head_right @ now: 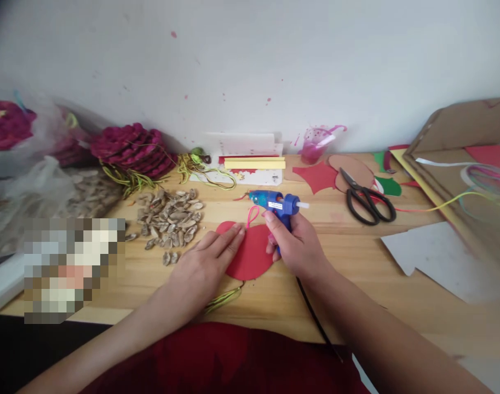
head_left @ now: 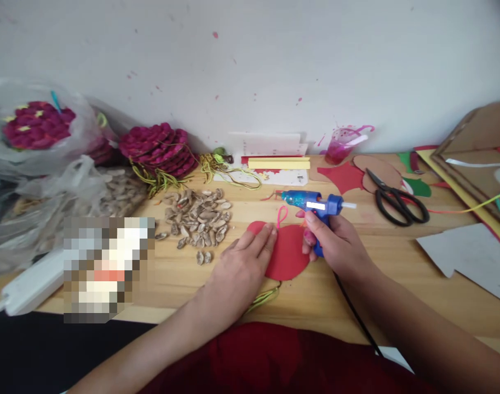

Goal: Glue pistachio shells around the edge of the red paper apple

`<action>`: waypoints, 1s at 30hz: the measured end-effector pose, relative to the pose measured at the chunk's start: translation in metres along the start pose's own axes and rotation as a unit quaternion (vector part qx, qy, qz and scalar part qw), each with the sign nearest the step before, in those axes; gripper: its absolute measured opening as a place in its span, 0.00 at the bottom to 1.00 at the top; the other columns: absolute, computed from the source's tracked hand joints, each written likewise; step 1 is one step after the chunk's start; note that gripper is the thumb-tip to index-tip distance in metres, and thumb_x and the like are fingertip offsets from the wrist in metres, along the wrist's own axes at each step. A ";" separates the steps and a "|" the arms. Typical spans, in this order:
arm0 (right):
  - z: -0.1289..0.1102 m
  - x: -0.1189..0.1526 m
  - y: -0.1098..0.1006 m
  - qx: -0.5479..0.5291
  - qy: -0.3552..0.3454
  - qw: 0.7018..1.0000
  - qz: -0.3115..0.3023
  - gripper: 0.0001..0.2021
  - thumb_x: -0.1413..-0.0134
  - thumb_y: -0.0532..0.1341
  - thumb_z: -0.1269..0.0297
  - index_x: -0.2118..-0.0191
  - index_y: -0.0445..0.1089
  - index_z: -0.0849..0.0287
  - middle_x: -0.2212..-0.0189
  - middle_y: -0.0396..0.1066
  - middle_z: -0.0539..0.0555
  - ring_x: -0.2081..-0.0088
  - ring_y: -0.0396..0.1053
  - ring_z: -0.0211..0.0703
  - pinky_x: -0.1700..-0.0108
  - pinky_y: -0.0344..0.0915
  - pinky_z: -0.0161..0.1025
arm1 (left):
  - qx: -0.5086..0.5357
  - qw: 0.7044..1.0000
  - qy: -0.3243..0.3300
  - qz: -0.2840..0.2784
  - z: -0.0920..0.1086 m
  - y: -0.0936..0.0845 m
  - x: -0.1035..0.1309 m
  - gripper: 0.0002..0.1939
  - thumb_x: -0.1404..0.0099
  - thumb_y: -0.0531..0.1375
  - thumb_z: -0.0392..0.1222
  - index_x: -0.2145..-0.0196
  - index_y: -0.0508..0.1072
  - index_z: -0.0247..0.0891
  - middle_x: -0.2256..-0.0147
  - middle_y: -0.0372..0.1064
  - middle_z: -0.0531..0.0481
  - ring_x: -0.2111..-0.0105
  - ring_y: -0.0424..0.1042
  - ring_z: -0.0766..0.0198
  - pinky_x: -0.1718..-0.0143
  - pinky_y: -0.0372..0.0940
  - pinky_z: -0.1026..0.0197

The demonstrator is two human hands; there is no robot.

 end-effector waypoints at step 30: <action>-0.012 -0.001 -0.005 -0.060 -0.006 0.998 0.017 0.27 0.52 0.70 0.39 0.61 0.71 0.59 0.82 0.63 0.44 0.82 0.68 0.37 0.84 0.62 0.31 | 0.197 0.912 -0.342 0.109 -0.104 -0.032 0.053 0.12 0.35 0.66 0.49 0.57 0.82 0.43 0.66 0.80 0.52 0.69 0.76 0.60 0.63 0.69 0.59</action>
Point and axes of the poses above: each hand's wrist, its own x-axis away from the middle knuckle, its own y-axis out of the palm, z = x × y, the point moved 1 cm from there along -x, towards the middle knuckle
